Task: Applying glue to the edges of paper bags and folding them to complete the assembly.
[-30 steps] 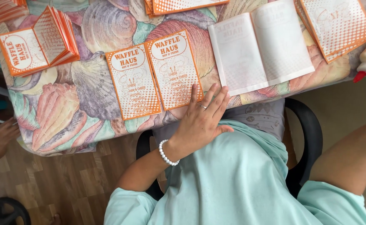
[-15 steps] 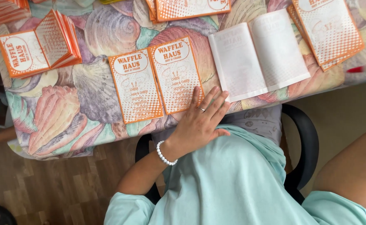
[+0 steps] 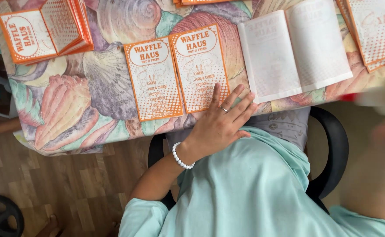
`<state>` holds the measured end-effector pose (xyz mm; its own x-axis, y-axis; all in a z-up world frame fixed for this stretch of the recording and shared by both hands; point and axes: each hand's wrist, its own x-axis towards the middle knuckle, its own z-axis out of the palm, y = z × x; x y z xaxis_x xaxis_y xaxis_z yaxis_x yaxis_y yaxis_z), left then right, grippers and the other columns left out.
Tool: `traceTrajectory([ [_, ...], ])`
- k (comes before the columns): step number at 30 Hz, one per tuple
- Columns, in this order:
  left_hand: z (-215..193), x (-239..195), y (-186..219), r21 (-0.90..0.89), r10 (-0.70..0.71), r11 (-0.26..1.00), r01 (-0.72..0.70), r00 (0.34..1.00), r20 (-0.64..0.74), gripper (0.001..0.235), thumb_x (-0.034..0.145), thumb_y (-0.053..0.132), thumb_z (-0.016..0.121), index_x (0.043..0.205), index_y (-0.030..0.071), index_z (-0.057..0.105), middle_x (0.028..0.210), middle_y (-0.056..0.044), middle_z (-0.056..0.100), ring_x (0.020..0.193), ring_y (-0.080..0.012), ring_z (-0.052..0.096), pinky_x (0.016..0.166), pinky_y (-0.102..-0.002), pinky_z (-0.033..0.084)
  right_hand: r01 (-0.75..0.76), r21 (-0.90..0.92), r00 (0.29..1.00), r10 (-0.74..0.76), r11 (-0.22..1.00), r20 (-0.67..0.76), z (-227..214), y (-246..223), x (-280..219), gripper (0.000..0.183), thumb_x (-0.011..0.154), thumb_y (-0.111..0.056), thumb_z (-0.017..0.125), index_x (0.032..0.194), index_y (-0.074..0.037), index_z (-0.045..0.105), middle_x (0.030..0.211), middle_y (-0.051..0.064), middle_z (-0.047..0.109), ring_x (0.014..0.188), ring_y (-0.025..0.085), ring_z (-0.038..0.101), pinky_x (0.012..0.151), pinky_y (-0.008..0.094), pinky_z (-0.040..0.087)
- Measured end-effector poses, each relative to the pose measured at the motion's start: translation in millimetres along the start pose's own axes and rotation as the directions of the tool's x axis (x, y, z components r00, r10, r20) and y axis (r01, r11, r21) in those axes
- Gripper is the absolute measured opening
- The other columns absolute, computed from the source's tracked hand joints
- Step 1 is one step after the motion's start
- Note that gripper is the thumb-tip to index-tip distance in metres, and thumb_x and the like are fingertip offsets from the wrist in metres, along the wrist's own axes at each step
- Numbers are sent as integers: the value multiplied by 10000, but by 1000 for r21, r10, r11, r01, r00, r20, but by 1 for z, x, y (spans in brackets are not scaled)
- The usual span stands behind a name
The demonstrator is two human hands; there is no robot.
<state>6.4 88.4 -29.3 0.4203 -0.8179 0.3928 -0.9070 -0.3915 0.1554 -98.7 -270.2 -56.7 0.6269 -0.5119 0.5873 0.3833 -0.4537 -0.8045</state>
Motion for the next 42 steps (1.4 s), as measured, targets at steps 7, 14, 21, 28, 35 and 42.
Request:
traceTrajectory([
  [7, -11, 4, -2, 65, -4, 998, -9, 982, 187, 798, 900, 562, 745, 1517, 121, 496, 1602, -97, 445, 1521, -377, 316, 1207, -735, 243, -182, -32, 981, 183, 983, 58, 91, -49, -19, 459, 996, -194, 845, 1190, 153, 615, 1153, 231, 649, 1078, 290, 647, 985, 437, 596],
  [14, -14, 5, 0, 55, -19, 998, 11, 987, 156, 798, 865, 540, 786, 1486, 111, 528, 1586, -88, 466, 1515, -363, 328, 1214, -715, 249, -194, -94, 967, 207, 976, 150, 124, -59, -25, 278, 1037, -71, 820, 1087, 107, 611, 1044, 162, 651, 1008, 232, 631, 881, 395, 577],
  [21, -13, 4, 0, 83, -12, 997, -1, 987, 160, 850, 830, 562, 815, 1504, 127, 534, 1600, -86, 453, 1523, -362, 327, 1237, -682, 222, -167, -62, 971, 175, 984, 164, 132, -52, -31, 251, 1045, -70, 809, 1007, 104, 633, 980, 151, 665, 933, 219, 630, 811, 383, 564],
  [28, -14, 4, 0, 98, -18, 995, 1, 985, 172, 834, 856, 579, 781, 1513, 134, 525, 1602, -81, 459, 1525, -354, 333, 1245, -664, 204, -192, -85, 967, 203, 978, 156, 132, -54, -30, 256, 1067, -62, 813, 978, 104, 639, 959, 129, 658, 923, 200, 614, 789, 379, 559],
  [35, -12, 4, 1, 114, -19, 993, -2, 982, 187, 871, 875, 586, 785, 1557, 146, 469, 1611, -70, 454, 1527, -349, 334, 1234, -678, 214, -206, -105, 967, 219, 973, 129, 127, -54, -26, 279, 1078, -86, 823, 969, 99, 645, 934, 111, 641, 904, 189, 598, 782, 373, 551],
  [42, -14, 4, 0, 80, -16, 997, 1, 983, 184, 813, 888, 553, 771, 1528, 129, 507, 1607, -93, 452, 1527, -365, 315, 1229, -689, 224, -203, -103, 973, 212, 974, 87, 121, -47, -25, 298, 1075, -80, 841, 967, 121, 647, 940, 138, 643, 913, 197, 602, 769, 375, 551],
])
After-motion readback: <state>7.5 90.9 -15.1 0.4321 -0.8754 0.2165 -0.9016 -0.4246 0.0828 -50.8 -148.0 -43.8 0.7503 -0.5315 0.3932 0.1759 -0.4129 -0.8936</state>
